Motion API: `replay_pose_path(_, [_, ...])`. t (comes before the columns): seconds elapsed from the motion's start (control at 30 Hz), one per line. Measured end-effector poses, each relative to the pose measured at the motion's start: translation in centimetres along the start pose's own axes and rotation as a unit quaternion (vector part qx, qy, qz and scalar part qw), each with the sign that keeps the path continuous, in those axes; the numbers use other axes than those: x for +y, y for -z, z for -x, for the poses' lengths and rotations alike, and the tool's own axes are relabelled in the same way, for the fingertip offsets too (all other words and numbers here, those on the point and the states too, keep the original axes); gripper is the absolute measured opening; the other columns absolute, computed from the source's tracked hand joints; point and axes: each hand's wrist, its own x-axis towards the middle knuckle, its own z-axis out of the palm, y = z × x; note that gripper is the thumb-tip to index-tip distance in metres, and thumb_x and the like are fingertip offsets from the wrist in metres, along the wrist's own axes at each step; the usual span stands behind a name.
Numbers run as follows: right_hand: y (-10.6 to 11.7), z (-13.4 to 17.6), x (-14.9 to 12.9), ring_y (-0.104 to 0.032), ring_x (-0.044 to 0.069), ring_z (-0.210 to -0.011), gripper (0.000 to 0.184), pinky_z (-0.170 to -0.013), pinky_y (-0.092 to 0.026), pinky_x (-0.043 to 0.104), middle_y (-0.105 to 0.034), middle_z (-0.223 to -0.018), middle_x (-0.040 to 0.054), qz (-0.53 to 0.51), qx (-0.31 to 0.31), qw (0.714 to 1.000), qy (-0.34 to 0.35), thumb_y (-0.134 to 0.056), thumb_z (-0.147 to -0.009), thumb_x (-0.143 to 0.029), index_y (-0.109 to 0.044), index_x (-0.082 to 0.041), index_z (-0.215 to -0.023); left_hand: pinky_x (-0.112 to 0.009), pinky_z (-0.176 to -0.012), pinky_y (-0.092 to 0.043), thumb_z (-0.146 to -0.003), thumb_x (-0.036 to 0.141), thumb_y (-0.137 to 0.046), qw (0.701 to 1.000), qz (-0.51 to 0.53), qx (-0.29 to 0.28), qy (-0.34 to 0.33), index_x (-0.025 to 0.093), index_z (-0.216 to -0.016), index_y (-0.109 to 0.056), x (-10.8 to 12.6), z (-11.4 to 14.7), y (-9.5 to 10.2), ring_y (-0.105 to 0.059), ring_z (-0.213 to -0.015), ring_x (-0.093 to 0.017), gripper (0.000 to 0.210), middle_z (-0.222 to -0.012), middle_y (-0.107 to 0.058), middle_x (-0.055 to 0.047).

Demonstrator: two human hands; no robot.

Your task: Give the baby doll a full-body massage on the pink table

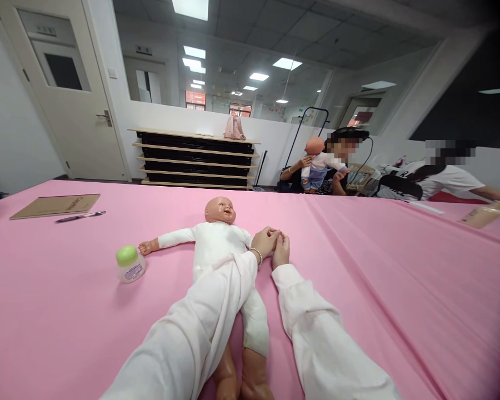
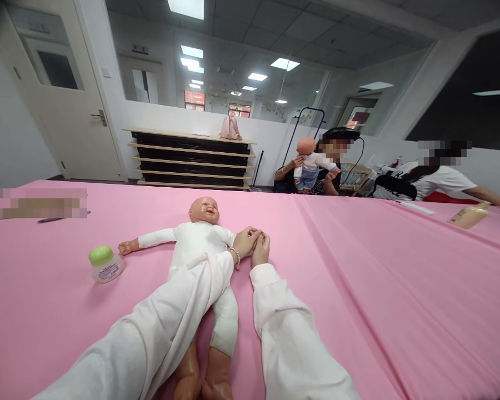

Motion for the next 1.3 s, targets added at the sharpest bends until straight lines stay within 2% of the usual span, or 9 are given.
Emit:
replay_pose_path(0.17, [1.0,-1.4,0.3,-0.062,0.013,-0.062,0.038,-0.063,-0.05,0.028,-0.062,-0.064,-0.0015,-0.009,0.041,0.998,-0.043,-0.057,-0.068,-0.053,-0.049,-0.017,-0.073,-0.037,-0.087,-0.044,-0.089,0.033,-0.045,0.985,0.076,0.152,0.032,0.019,-0.107,-0.054,-1.5,-0.8,0.0,-0.053,-0.1,-0.017,0.025,-0.113,-0.053,-0.008])
replay_pose_path(0.37, [0.6,-0.8,0.0,-0.062,0.013,-0.069,0.041,-0.067,-0.049,0.028,-0.062,-0.072,-0.0005,-0.023,0.002,1.0,-0.017,-0.06,-0.063,-0.054,-0.048,-0.017,-0.077,-0.04,-0.095,-0.038,-0.088,0.037,-0.045,0.953,0.132,0.266,0.066,0.021,-0.105,-0.057,-2.9,-1.8,-0.9,-0.049,-0.108,-0.019,0.026,-0.119,-0.051,-0.009])
replay_pose_path(0.5, [0.3,-0.3,-0.4,-0.061,0.012,-0.078,0.037,-0.074,-0.047,0.028,-0.062,-0.082,0.0,0.027,-0.001,1.0,-0.001,-0.061,-0.065,-0.049,-0.049,-0.018,-0.082,-0.037,-0.087,-0.044,-0.088,0.033,-0.046,0.942,0.156,0.287,0.072,0.021,-0.108,-0.054,-1.7,-3.3,-4.6,-0.052,-0.101,-0.018,0.024,-0.117,-0.051,-0.008])
replay_pose_path(0.7, [0.8,-1.0,-0.4,-0.06,0.013,-0.071,0.041,-0.07,-0.048,0.029,-0.061,-0.073,0.0004,0.056,0.026,0.998,-0.019,-0.057,-0.065,-0.056,-0.049,-0.017,-0.072,-0.035,-0.078,-0.048,-0.087,0.033,-0.048,0.938,0.185,0.283,0.08,0.014,-0.105,-0.054,1.5,-5.5,-11.6,-0.056,-0.089,-0.016,0.027,-0.104,-0.056,-0.007])
replay_pose_path(0.83, [0.6,-0.8,-0.3,-0.06,0.014,-0.075,0.043,-0.074,-0.048,0.031,-0.061,-0.077,0.0021,0.045,0.005,0.999,0.007,-0.054,-0.066,-0.059,-0.049,-0.017,-0.073,-0.032,-0.077,-0.047,-0.084,0.034,-0.051,0.93,0.198,0.296,0.092,0.015,-0.086,-0.061,2.3,-6.1,-13.4,-0.057,-0.078,-0.014,0.021,-0.082,-0.061,-0.003])
replay_pose_path(0.97, [0.3,-0.2,-0.5,-0.06,0.015,-0.085,0.045,-0.08,-0.045,0.031,-0.062,-0.09,0.0031,0.057,-0.009,0.998,0.019,-0.059,-0.062,-0.056,-0.05,-0.018,-0.084,-0.034,-0.078,-0.047,-0.087,0.036,-0.048,0.92,0.223,0.309,0.092,0.015,-0.095,-0.058,1.1,-5.9,-11.7,-0.057,-0.083,-0.014,0.025,-0.094,-0.06,-0.006])
replay_pose_path(1.1, [0.5,-0.2,-1.0,-0.059,0.015,-0.074,0.042,-0.071,-0.046,0.029,-0.062,-0.077,0.0018,0.134,0.024,0.99,0.021,-0.054,-0.065,-0.059,-0.05,-0.018,-0.076,-0.037,-0.083,-0.046,-0.087,0.034,-0.048,0.906,0.25,0.329,0.087,0.016,-0.108,-0.053,-2.2,-4.7,-6.6,-0.054,-0.096,-0.017,0.028,-0.111,-0.053,-0.008])
replay_pose_path(1.2, [0.8,-0.5,-1.0,-0.058,0.014,-0.066,0.046,-0.065,-0.045,0.028,-0.06,-0.068,0.0009,0.133,0.023,0.991,0.017,-0.051,-0.065,-0.063,-0.048,-0.017,-0.068,-0.034,-0.089,-0.043,-0.088,0.036,-0.045,0.897,0.265,0.342,0.088,0.024,-0.104,-0.057,-4.7,-4.0,-2.6,-0.052,-0.102,-0.016,0.023,-0.116,-0.053,-0.007])
replay_pose_path(1.3, [0.7,-0.7,-0.4,-0.058,0.014,-0.07,0.047,-0.069,-0.045,0.029,-0.06,-0.072,0.0016,0.112,0.022,0.993,0.026,-0.048,-0.067,-0.064,-0.048,-0.018,-0.071,-0.039,-0.092,-0.04,-0.087,0.043,-0.045,0.895,0.275,0.342,0.085,0.021,-0.104,-0.058,-6.0,-3.8,-0.6,-0.053,-0.104,-0.018,0.031,-0.113,-0.057,-0.008])
